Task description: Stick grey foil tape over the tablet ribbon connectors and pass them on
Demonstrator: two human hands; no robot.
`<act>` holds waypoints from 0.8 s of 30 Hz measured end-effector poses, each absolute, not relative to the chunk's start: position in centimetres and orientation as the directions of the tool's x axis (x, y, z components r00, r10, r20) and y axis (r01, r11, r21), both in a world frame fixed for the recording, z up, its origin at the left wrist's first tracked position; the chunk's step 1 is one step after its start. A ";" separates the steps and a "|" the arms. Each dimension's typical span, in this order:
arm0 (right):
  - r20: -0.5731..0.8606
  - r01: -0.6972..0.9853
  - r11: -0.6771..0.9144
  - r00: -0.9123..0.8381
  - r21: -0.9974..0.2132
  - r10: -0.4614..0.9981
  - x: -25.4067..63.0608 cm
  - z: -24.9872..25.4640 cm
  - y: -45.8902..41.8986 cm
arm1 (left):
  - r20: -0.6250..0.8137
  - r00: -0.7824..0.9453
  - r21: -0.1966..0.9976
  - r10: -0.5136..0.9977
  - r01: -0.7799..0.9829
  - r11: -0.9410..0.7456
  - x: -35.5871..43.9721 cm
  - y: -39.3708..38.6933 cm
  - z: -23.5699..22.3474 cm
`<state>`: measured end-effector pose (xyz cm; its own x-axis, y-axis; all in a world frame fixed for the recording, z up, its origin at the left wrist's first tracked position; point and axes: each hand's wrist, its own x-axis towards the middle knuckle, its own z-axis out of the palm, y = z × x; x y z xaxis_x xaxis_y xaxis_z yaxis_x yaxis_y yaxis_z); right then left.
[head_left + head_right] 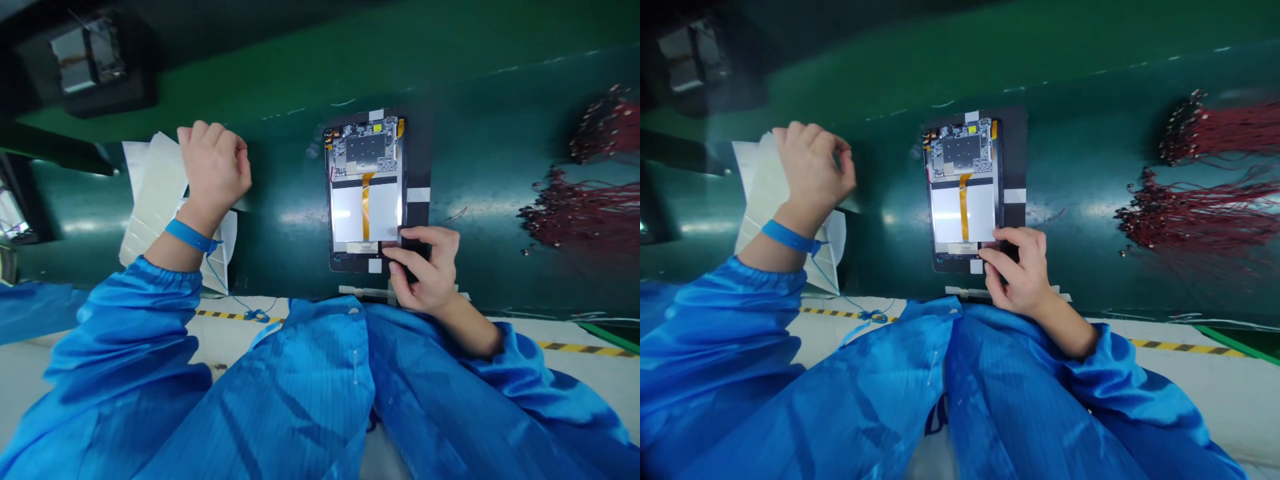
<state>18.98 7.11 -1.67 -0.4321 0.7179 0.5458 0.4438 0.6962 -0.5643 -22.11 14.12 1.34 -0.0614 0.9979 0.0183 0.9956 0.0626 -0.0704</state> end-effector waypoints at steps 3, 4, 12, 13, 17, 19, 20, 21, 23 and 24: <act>0.518 0.451 0.674 -0.432 -0.585 0.739 19.1 -1.8 7.0 | 0.022 -0.105 0.024 0.994 0.994 0.105 -22.8 14.0 1.1; 0.508 0.450 0.667 -0.433 -0.594 0.744 19.1 -1.9 7.0 | 0.020 -0.106 0.045 0.994 0.993 0.105 -22.9 14.0 1.1; 0.499 0.451 0.661 -0.435 -0.599 0.749 19.2 -1.8 6.9 | -0.057 -0.095 0.142 0.994 0.984 0.103 -22.1 14.1 0.9; 0.498 0.456 0.661 -0.436 -0.596 0.750 19.2 -1.8 6.9 | -0.068 -0.102 0.166 0.992 0.980 0.112 -21.9 14.1 0.9; 0.504 0.455 0.665 -0.435 -0.592 0.747 19.2 -1.9 7.0 | -0.097 -0.101 0.174 0.990 0.978 0.117 -21.7 14.3 1.1; 0.523 0.441 0.678 -0.432 -0.587 0.734 19.1 -1.9 7.0 | -0.108 -0.081 0.139 0.991 0.986 0.096 -21.9 14.4 1.6; 0.531 0.437 0.684 -0.431 -0.584 0.729 19.0 -1.8 7.0 | -0.113 -0.074 0.121 0.991 0.989 0.087 -22.1 14.4 2.0; 0.538 0.435 0.687 -0.428 -0.582 0.727 19.1 -1.7 6.9 | -0.112 -0.072 0.109 0.991 0.990 0.084 -22.2 14.3 2.6; 0.535 0.444 0.680 -0.421 -0.583 0.733 19.3 -1.2 6.9 | -0.073 -0.098 0.130 0.992 0.986 0.107 -21.9 13.6 3.9; 0.526 0.458 0.668 -0.413 -0.586 0.744 19.6 -0.8 6.9 | -0.033 -0.129 0.185 0.991 0.974 0.133 -21.3 13.0 4.6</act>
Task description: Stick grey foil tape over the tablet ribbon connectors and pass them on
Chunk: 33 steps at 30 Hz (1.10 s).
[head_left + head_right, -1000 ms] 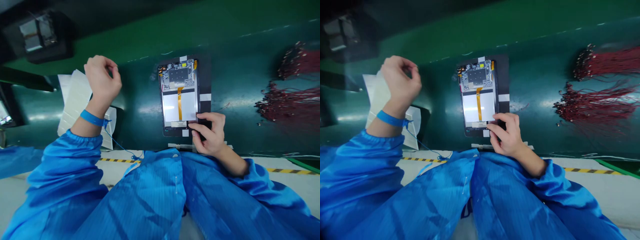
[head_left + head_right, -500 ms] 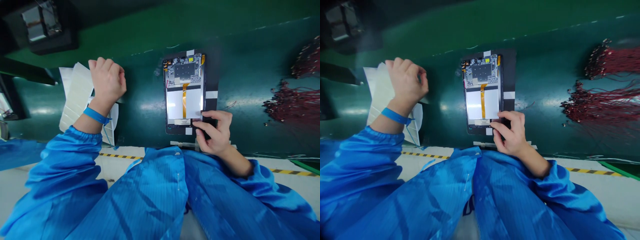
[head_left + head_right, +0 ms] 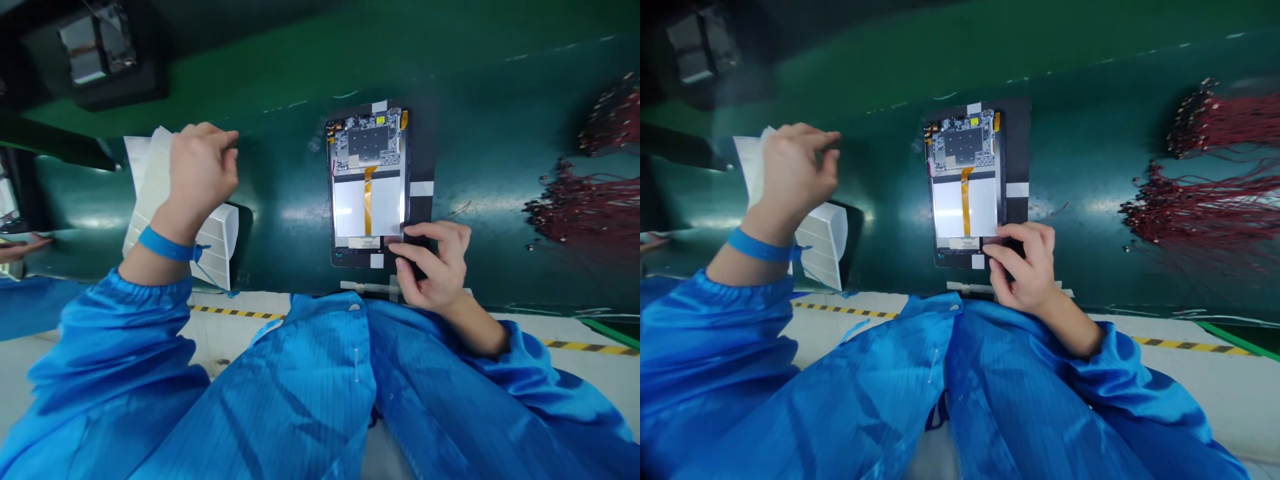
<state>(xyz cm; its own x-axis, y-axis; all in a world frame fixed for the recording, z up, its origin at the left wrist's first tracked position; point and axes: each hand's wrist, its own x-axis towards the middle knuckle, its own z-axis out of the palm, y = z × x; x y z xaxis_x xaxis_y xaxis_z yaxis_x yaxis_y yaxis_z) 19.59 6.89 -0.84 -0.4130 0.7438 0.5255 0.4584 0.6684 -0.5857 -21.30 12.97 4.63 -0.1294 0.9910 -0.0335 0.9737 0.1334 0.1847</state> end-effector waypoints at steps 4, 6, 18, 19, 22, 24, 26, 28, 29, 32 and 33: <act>0.441 0.592 0.533 -0.308 -0.604 0.843 21.0 0.6 7.7 | -0.138 -0.222 0.704 0.965 0.663 0.253 -15.6 8.4 6.3; 0.358 0.673 0.437 -0.263 -0.597 0.896 21.5 0.8 8.5 | -0.378 -0.074 0.840 0.923 0.392 0.376 -12.0 5.7 6.0; 0.096 0.630 0.235 -0.247 -0.740 0.964 20.9 1.2 11.4 | -0.489 -0.167 0.872 0.856 -0.064 0.486 -5.2 4.7 2.5; 0.088 0.602 0.224 -0.247 -0.767 0.965 20.9 1.4 11.8 | -0.501 -0.174 0.865 0.848 -0.121 0.486 -5.4 5.1 2.8; 0.096 0.493 0.207 -0.240 -0.845 0.966 21.2 2.0 13.6 | -0.521 -0.143 0.844 0.842 -0.234 0.482 -6.9 8.2 3.7; 0.164 0.431 0.245 -0.216 -0.868 0.963 21.5 2.7 15.0 | -0.476 -0.147 0.867 0.867 -0.247 0.434 -8.2 12.1 3.8; 0.273 0.421 0.323 -0.176 -0.847 0.946 21.7 3.4 16.2 | -0.417 -0.187 0.894 0.889 -0.261 0.365 -9.1 17.0 3.6; 0.376 0.445 0.400 -0.145 -0.801 0.915 21.9 3.7 17.1 | -0.379 -0.271 0.917 0.885 -0.240 0.319 -9.4 22.3 3.1; 0.415 0.457 0.428 -0.135 -0.780 0.900 21.9 3.7 17.4 | -0.364 -0.316 0.928 0.876 -0.208 0.310 -9.4 24.9 2.8; 0.472 0.484 0.467 -0.121 -0.740 0.873 21.6 2.6 18.0 | -0.296 -0.400 0.953 0.867 -0.057 0.299 -9.2 31.0 1.9; 0.475 0.486 0.471 -0.125 -0.736 0.871 21.4 2.1 18.1 | -0.265 -0.411 0.957 0.872 0.001 0.291 -9.3 32.3 1.6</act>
<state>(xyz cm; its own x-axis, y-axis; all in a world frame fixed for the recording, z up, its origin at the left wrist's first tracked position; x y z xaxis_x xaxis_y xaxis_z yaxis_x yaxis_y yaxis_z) 21.44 18.07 2.15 -0.1249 0.8709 0.4754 0.4864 0.4714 -0.7357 -9.32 32.35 1.57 -0.4110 0.8724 -0.2647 0.0007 0.2906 0.9568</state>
